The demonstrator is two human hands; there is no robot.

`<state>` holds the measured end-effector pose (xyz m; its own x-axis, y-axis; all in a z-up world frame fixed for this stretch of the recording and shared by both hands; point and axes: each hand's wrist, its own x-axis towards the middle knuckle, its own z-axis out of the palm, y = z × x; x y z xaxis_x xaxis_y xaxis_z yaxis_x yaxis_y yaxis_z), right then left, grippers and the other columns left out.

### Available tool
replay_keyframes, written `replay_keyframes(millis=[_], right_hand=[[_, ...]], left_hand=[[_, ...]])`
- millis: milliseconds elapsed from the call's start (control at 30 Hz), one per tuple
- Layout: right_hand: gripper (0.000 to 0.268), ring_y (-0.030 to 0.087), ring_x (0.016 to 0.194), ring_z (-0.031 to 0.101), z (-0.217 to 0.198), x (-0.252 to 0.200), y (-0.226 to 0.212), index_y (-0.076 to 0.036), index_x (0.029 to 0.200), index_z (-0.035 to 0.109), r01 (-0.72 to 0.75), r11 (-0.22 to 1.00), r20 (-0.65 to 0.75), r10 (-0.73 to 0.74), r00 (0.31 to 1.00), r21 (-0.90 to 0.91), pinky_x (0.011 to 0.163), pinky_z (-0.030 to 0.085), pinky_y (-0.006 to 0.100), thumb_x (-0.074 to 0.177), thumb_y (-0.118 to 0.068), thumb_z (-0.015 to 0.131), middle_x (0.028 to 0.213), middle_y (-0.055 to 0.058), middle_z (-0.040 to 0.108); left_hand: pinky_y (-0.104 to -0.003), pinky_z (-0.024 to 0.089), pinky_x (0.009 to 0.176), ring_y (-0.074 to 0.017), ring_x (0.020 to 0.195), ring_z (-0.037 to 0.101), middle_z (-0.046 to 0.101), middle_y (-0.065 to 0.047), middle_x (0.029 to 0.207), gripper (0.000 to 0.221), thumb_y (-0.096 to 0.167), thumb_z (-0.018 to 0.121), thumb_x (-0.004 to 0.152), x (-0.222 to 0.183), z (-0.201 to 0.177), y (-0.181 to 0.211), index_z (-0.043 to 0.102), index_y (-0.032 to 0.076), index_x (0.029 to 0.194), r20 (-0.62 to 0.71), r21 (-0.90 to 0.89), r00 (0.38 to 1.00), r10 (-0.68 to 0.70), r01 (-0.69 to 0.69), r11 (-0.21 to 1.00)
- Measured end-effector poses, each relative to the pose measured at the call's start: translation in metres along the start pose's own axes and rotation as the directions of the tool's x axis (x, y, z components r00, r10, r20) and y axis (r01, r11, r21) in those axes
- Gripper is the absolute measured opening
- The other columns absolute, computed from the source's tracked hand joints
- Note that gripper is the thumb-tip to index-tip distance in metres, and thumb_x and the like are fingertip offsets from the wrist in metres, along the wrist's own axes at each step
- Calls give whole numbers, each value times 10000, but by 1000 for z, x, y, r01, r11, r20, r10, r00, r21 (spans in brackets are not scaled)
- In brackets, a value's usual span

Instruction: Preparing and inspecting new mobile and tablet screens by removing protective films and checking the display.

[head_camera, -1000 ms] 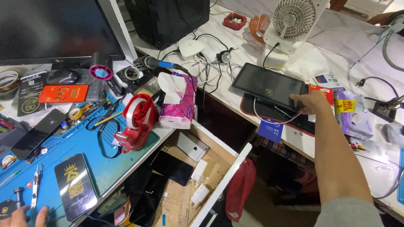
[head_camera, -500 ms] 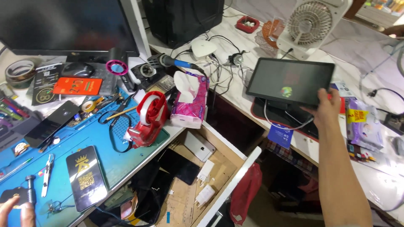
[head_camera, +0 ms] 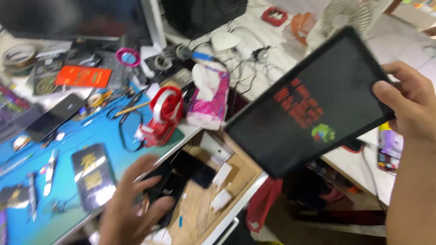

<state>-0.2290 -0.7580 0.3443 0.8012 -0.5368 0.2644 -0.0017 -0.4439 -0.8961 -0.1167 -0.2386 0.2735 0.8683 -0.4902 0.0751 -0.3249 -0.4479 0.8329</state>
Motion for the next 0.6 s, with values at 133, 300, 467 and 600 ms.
replay_keyframes(millis=[133, 300, 467, 600], right_hand=[[195, 141, 785, 626, 71, 10, -46, 16, 1169, 613, 164, 985, 510, -109, 853, -63, 630, 520, 283, 997, -77, 614, 936, 96, 668], [228, 122, 573, 414, 165, 13, -110, -76, 1130, 685, 288, 945, 754, -74, 653, -157, 514, 330, 304, 967, -228, 635, 666, 25, 513], [275, 252, 660, 850, 239, 12, -153, -64, 1059, 723, 125, 984, 914, 68, 400, -128, 569, 696, 360, 933, -276, 602, 817, 131, 872], [404, 221, 682, 719, 272, 10, -154, -50, 1144, 701, 48, 996, 868, 42, 495, -75, 592, 567, 322, 926, -370, 584, 873, 126, 755]], left_hand=[[-393, 431, 1035, -237, 1399, 462, 343, -92, 1649, 1083, 630, 696, 887, 6, 44, -17, 66, 169, 1636, 249, -760, 926, 284, 5, 650], [-440, 664, 547, -342, 1221, 632, 502, -174, 1453, 1038, 720, 566, 848, -19, 70, -50, 240, 69, 1587, 319, -850, 940, 123, 226, 475], [-508, 622, 446, -334, 914, 723, 682, -151, 1165, 973, 709, 499, 835, -43, 67, -65, 406, 36, 1532, 321, -895, 946, -43, 318, 311], [-490, 633, 446, -373, 889, 707, 660, -210, 1176, 790, 566, 467, 930, -53, 57, -61, 430, 21, 1500, 190, -930, 973, -131, 221, 293]])
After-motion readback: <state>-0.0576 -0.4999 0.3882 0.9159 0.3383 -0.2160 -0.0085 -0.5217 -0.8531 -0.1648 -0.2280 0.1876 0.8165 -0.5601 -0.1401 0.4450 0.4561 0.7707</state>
